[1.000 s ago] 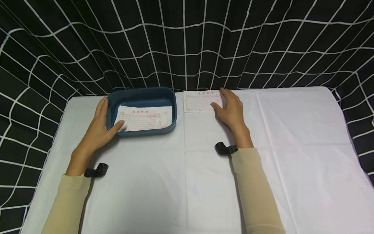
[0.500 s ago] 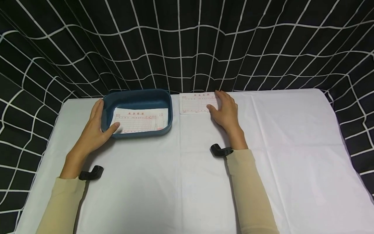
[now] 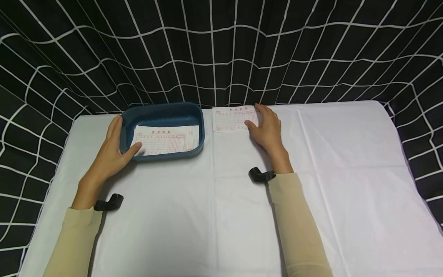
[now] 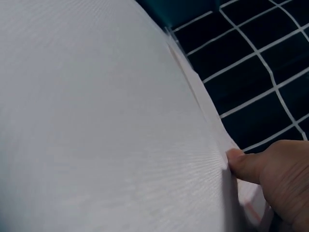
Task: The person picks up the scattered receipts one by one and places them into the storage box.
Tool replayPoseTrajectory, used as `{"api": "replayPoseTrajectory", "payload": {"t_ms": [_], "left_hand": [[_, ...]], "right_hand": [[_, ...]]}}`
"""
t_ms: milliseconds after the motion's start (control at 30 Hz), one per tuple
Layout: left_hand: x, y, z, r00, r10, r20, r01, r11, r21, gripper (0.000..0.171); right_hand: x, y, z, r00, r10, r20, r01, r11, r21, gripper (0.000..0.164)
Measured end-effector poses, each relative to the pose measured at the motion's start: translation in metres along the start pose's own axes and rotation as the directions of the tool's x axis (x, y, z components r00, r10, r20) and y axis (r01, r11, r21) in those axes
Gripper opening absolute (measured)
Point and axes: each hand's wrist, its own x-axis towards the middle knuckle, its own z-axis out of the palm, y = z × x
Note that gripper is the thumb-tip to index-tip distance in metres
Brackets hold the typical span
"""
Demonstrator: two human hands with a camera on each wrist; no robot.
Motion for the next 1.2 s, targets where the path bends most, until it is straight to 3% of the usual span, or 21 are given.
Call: {"api": "replayPoseTrajectory", "payload": {"t_ms": [233,933,1200], "left_hand": [[0.0,-0.001,0.0,1.0,-0.005,0.0,0.005,1.0,-0.002,0.104],[0.001,-0.002,0.0,1.0,-0.009,-0.003,0.009,1.0,-0.004,0.103],[0.0,-0.002,0.001,1.0,-0.014,0.0,0.014,1.0,-0.005,0.102]], "right_hand": [[0.0,-0.007,-0.009,0.999,0.034,-0.011,-0.033,0.999,0.04,0.073],[0.0,-0.001,-0.019,0.995,0.018,-0.098,-0.015,0.999,0.031,0.038],[-0.005,-0.001,-0.029,0.998,0.054,-0.026,-0.054,0.999,0.004,0.048]]}}
